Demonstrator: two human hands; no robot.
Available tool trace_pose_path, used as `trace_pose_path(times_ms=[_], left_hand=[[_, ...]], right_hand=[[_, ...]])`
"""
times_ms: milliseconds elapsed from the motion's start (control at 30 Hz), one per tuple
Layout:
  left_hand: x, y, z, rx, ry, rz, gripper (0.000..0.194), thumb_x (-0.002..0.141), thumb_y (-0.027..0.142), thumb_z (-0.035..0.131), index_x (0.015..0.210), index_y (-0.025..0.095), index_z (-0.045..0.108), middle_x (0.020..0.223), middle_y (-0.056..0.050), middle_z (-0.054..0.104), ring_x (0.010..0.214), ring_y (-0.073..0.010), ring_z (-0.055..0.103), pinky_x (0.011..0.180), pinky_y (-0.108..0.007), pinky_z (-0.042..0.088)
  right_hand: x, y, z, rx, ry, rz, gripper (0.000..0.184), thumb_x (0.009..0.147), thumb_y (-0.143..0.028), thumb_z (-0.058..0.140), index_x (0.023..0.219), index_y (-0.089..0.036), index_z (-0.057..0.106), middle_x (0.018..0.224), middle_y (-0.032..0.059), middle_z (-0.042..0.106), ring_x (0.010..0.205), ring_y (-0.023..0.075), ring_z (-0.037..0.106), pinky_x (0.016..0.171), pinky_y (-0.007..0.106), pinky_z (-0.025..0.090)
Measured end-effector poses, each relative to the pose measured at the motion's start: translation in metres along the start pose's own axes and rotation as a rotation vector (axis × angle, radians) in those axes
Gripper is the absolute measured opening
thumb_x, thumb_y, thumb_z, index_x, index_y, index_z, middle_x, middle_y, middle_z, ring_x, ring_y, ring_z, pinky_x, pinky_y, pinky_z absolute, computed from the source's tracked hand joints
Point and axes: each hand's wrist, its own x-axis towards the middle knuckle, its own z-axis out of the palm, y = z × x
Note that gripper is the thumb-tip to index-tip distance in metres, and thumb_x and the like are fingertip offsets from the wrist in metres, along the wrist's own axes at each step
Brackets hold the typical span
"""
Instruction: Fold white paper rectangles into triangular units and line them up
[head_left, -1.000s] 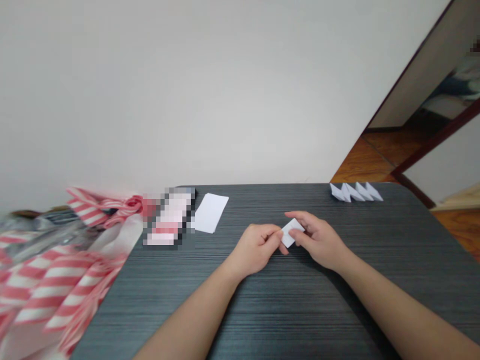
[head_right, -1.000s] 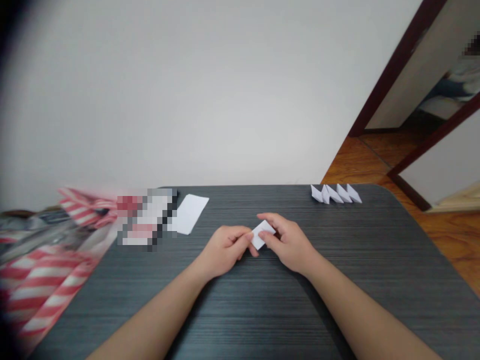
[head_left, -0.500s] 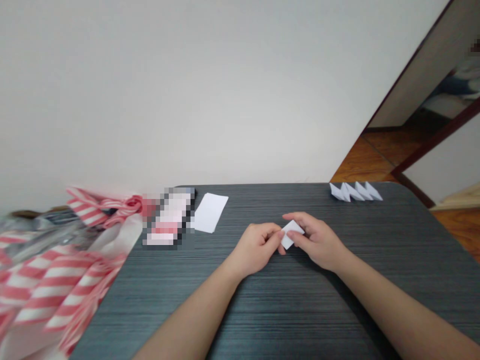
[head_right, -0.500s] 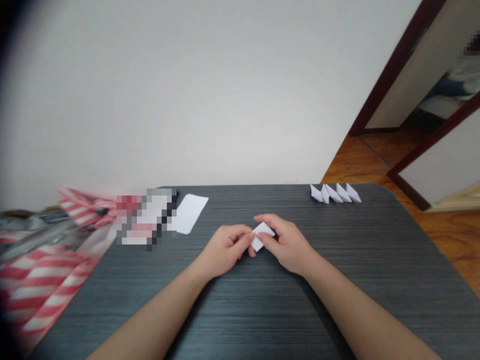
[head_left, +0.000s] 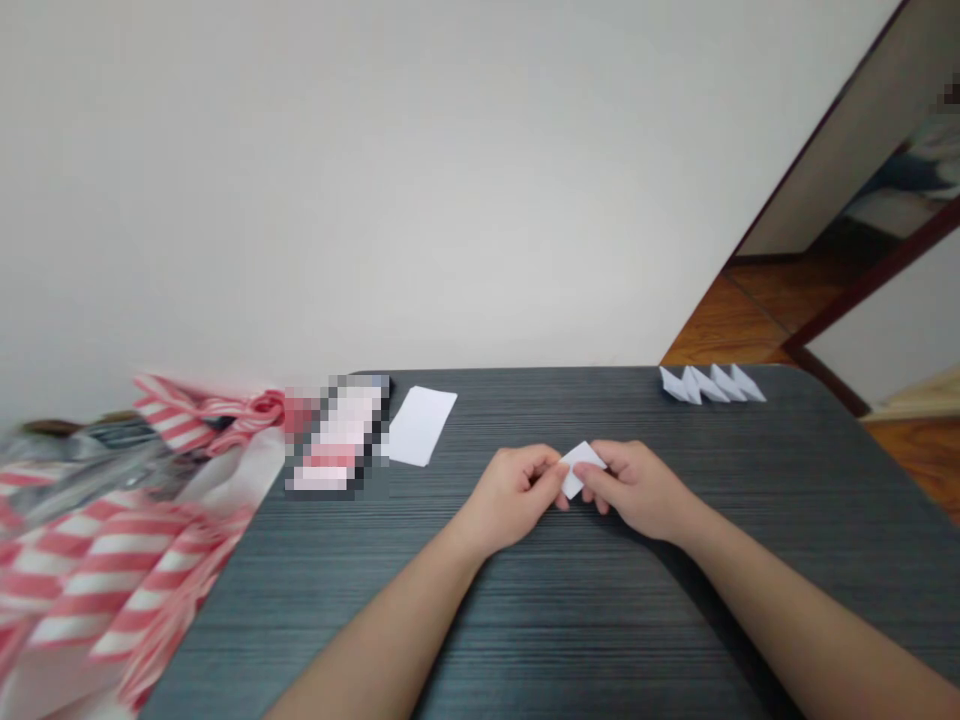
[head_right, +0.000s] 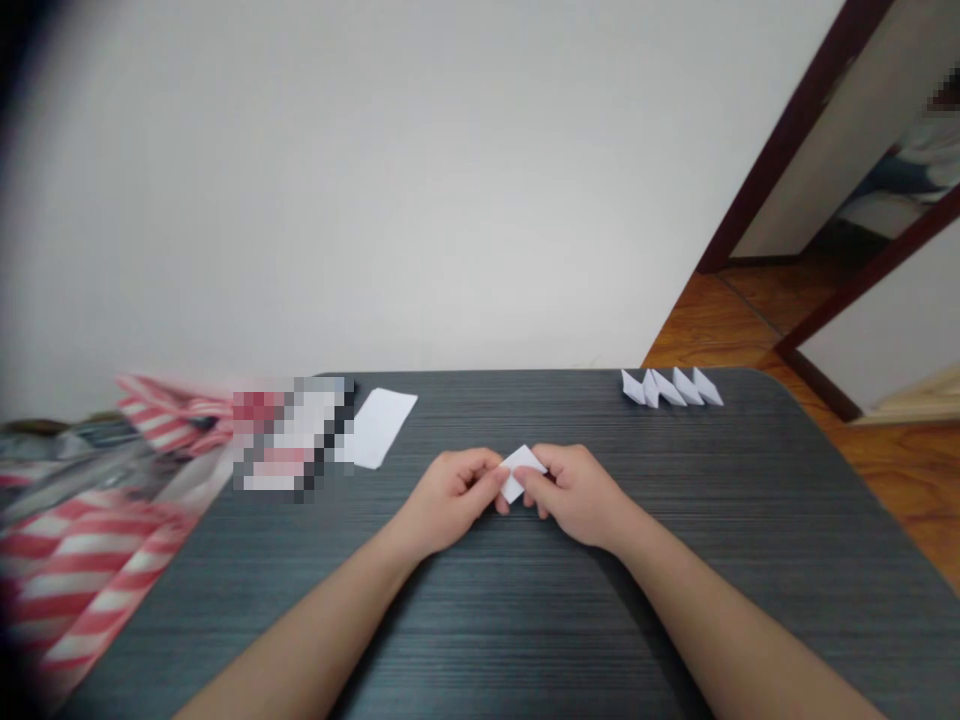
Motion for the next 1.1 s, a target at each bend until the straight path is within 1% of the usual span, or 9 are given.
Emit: trace_pose_path(times_ms=[133, 300, 400, 533, 733, 800, 900, 1000, 1100], left_hand=[[0.0, 0.001, -0.001, 0.0, -0.026, -0.001, 0.032, 0.094, 0.031, 0.05, 0.07, 0.015, 0.064, 0.064, 0.0, 0.068, 0.053, -0.0094, 0.051, 0.053, -0.02, 0.035], [-0.001, 0.003, -0.001, 0.019, -0.002, 0.014, 0.031, 0.094, 0.027, 0.05, 0.067, 0.015, 0.062, 0.061, 0.001, 0.066, 0.054, -0.0094, 0.052, 0.055, -0.02, 0.036], [-0.001, 0.003, -0.001, 0.0, 0.007, 0.01, 0.031, 0.094, 0.029, 0.05, 0.069, 0.016, 0.063, 0.064, 0.0, 0.067, 0.056, -0.0095, 0.053, 0.056, -0.02, 0.037], [-0.001, -0.001, -0.001, -0.084, 0.018, -0.015, 0.031, 0.095, 0.034, 0.051, 0.074, 0.016, 0.063, 0.064, 0.0, 0.066, 0.053, -0.0088, 0.049, 0.053, -0.02, 0.036], [-0.001, -0.007, 0.002, -0.261, 0.058, -0.073, 0.035, 0.099, 0.039, 0.04, 0.08, 0.017, 0.059, 0.062, -0.001, 0.066, 0.046, -0.0092, 0.044, 0.046, -0.02, 0.033], [-0.001, -0.005, 0.002, -0.223, 0.052, -0.063, 0.034, 0.097, 0.039, 0.044, 0.078, 0.017, 0.06, 0.062, 0.0, 0.066, 0.047, -0.0091, 0.045, 0.047, -0.02, 0.033], [-0.001, 0.001, 0.0, -0.094, 0.033, -0.034, 0.031, 0.094, 0.033, 0.052, 0.07, 0.016, 0.061, 0.058, 0.002, 0.063, 0.049, -0.0083, 0.044, 0.051, -0.02, 0.034], [-0.001, 0.004, -0.002, -0.048, 0.037, -0.022, 0.032, 0.094, 0.029, 0.051, 0.067, 0.016, 0.061, 0.056, 0.002, 0.062, 0.05, -0.0086, 0.046, 0.054, -0.02, 0.035], [-0.002, 0.003, -0.002, -0.03, 0.035, -0.009, 0.032, 0.094, 0.029, 0.05, 0.067, 0.016, 0.061, 0.059, 0.002, 0.064, 0.052, -0.0091, 0.048, 0.055, -0.02, 0.036]], right_hand=[[0.0, -0.001, 0.002, 0.002, -0.016, -0.012, 0.026, 0.094, -0.028, 0.052, 0.072, -0.017, 0.06, 0.058, -0.0015, 0.06, 0.048, 0.0106, 0.055, 0.048, 0.021, 0.04], [0.001, -0.001, 0.003, 0.01, -0.027, -0.023, 0.023, 0.094, -0.026, 0.051, 0.075, -0.016, 0.06, 0.06, -0.0008, 0.061, 0.051, 0.0113, 0.056, 0.051, 0.021, 0.042], [0.001, -0.002, 0.002, 0.009, -0.025, -0.032, 0.021, 0.094, -0.025, 0.052, 0.076, -0.016, 0.061, 0.06, -0.001, 0.061, 0.053, 0.0116, 0.056, 0.052, 0.022, 0.042], [0.0, -0.001, 0.0, 0.025, 0.023, -0.014, 0.023, 0.094, -0.025, 0.052, 0.074, -0.017, 0.06, 0.058, -0.0017, 0.06, 0.052, 0.0117, 0.056, 0.053, 0.022, 0.042], [-0.001, 0.001, -0.003, 0.103, 0.041, 0.036, 0.02, 0.093, -0.026, 0.052, 0.076, -0.017, 0.057, 0.059, -0.0027, 0.058, 0.052, 0.0111, 0.055, 0.052, 0.022, 0.042], [-0.001, 0.0, -0.003, 0.107, 0.034, 0.032, 0.022, 0.094, -0.027, 0.052, 0.074, -0.017, 0.057, 0.059, -0.0026, 0.058, 0.052, 0.011, 0.055, 0.052, 0.022, 0.042], [-0.001, 0.0, -0.002, 0.11, 0.016, 0.025, 0.023, 0.093, -0.026, 0.053, 0.073, -0.017, 0.057, 0.059, -0.002, 0.059, 0.051, 0.011, 0.055, 0.052, 0.022, 0.042], [0.001, 0.002, 0.001, 0.146, 0.011, 0.026, 0.02, 0.092, -0.025, 0.053, 0.074, -0.017, 0.058, 0.061, -0.0018, 0.06, 0.05, 0.0104, 0.054, 0.051, 0.022, 0.041], [0.002, 0.005, 0.002, 0.175, 0.006, 0.018, 0.017, 0.09, -0.022, 0.056, 0.075, -0.016, 0.061, 0.06, -0.0025, 0.06, 0.05, 0.01, 0.053, 0.051, 0.021, 0.04]])
